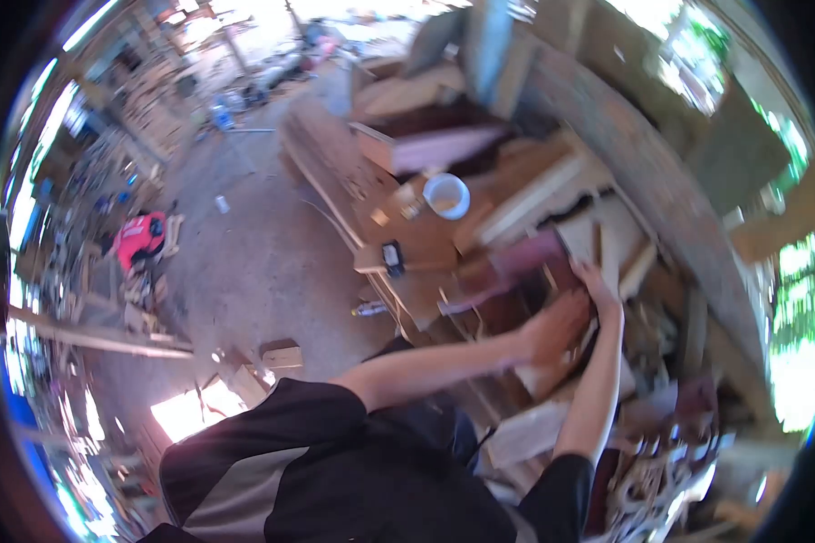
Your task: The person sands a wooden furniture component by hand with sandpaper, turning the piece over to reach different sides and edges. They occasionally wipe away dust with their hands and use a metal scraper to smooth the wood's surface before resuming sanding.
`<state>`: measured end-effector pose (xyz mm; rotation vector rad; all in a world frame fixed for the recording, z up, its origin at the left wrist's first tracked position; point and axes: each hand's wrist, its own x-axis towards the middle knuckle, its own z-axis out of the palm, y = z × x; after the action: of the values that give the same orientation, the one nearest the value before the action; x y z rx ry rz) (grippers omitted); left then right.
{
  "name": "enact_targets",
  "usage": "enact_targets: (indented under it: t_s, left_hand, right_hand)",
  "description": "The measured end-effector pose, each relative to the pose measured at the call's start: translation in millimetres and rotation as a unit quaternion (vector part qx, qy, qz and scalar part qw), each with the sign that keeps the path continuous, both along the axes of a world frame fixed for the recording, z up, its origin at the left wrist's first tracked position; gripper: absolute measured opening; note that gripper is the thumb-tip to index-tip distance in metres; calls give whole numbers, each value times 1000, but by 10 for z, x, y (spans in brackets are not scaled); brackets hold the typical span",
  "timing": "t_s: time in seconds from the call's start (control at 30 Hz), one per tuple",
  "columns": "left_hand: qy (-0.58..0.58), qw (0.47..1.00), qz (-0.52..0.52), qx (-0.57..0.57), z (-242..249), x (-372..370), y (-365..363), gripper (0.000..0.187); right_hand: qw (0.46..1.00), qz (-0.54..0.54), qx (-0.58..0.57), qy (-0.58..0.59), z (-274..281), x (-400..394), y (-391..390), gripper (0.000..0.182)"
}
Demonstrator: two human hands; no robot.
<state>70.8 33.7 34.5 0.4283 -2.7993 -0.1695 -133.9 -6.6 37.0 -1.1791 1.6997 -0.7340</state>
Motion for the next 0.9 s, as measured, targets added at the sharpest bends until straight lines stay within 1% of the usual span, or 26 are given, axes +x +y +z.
enact_targets:
  t_s: [0.03, 0.07, 0.1, 0.13, 0.2, 0.23, 0.27, 0.3, 0.33, 0.37, 0.4, 0.47, 0.53, 0.57, 0.6, 0.63, 0.67, 0.7, 0.73, 0.77, 0.8, 0.83, 0.87, 0.9]
  left_hand:
    - [-37, 998, 16, -39, 9, -91, -16, 71]
    - [-70, 994, 31, -83, 13, -181, 7, 70]
    - [-43, 997, 18, -66, 42, -137, 29, 70]
    - [-19, 999, 10, -49, 63, 17, 34, 70]
    - [17, 1000, -18, 19, 0, 312, 100, 77]
    - [11, 998, -33, 47, 73, 529, 161, 82]
    - [4, 996, -44, 71, 159, 731, 212, 88]
    - [-5, 996, -58, 73, 152, 897, 265, 88]
    - [-12, 996, -56, 75, 144, 1049, 333, 91]
    - [-17, 996, -54, 75, 144, 1115, 362, 95]
    - [-23, 994, -69, 76, 154, 1109, 361, 95]
    - [12, 993, -71, 94, 172, 1007, 318, 93]
    - [8, 993, -89, 79, 120, 727, 163, 90]
    - [23, 994, -92, 46, 70, 537, 66, 88]
    - [38, 995, -93, 14, 39, 357, -8, 86]
    - [36, 994, -100, 15, 28, 170, -65, 86]
    - [58, 994, -88, 31, 15, -8, -103, 83]
    - [79, 993, -75, 47, 8, -76, -87, 81]
    - [76, 993, -82, 48, -18, -61, -50, 81]
    - [85, 993, -76, 38, -39, -57, -45, 79]
    - [93, 993, -71, 29, -54, -37, -35, 77]
    - [81, 994, -74, 8, -56, 51, -12, 78]
    - [76, 994, -81, 12, -62, 175, 38, 78]
    - [68, 993, -88, 40, 0, 345, 116, 80]
  right_hand:
    - [999, 1, -32, 23, -158, -94, -66, 66]
    - [999, -23, -46, 3, -235, -117, -66, 67]
    - [998, -33, -25, 42, -55, -26, -37, 67]
    - [999, -17, -27, -10, -4, 15, -14, 67]
    - [997, -63, 37, 5, 144, 119, 28, 67]
    - [996, -80, 44, -2, 242, 184, 85, 67]
    - [996, -77, 34, 26, 363, 249, 107, 67]
    - [996, -74, 23, 53, 396, 297, 118, 68]
    - [995, -88, 27, 45, 333, 294, 116, 68]
    - [996, -78, 30, 38, 302, 266, 91, 69]
    - [997, -68, 32, 32, 283, 253, 93, 69]
    - [996, -75, 46, 25, 387, 311, 122, 70]
    - [995, -75, 56, 17, 414, 336, 129, 71]
    - [996, -65, 47, 23, 403, 331, 121, 71]
    - [997, -55, 38, 29, 368, 291, 105, 72]
    - [999, -43, -4, -3, -73, 102, -50, 75]
    - [999, -50, -2, -6, 0, 117, -5, 75]
    - [996, -75, -4, 57, 93, 110, 14, 75]
    - [988, -100, -6, 119, 180, 131, 66, 75]
    - [981, -155, -89, 73, -10, 81, 46, 73]
    - [980, -164, -88, 70, -13, 51, 56, 73]
    - [981, -147, -71, 103, -30, 67, 55, 73]
    - [981, -129, -53, 136, -40, 73, 55, 72]
    - [982, -112, -95, 117, -218, 2, -29, 81]
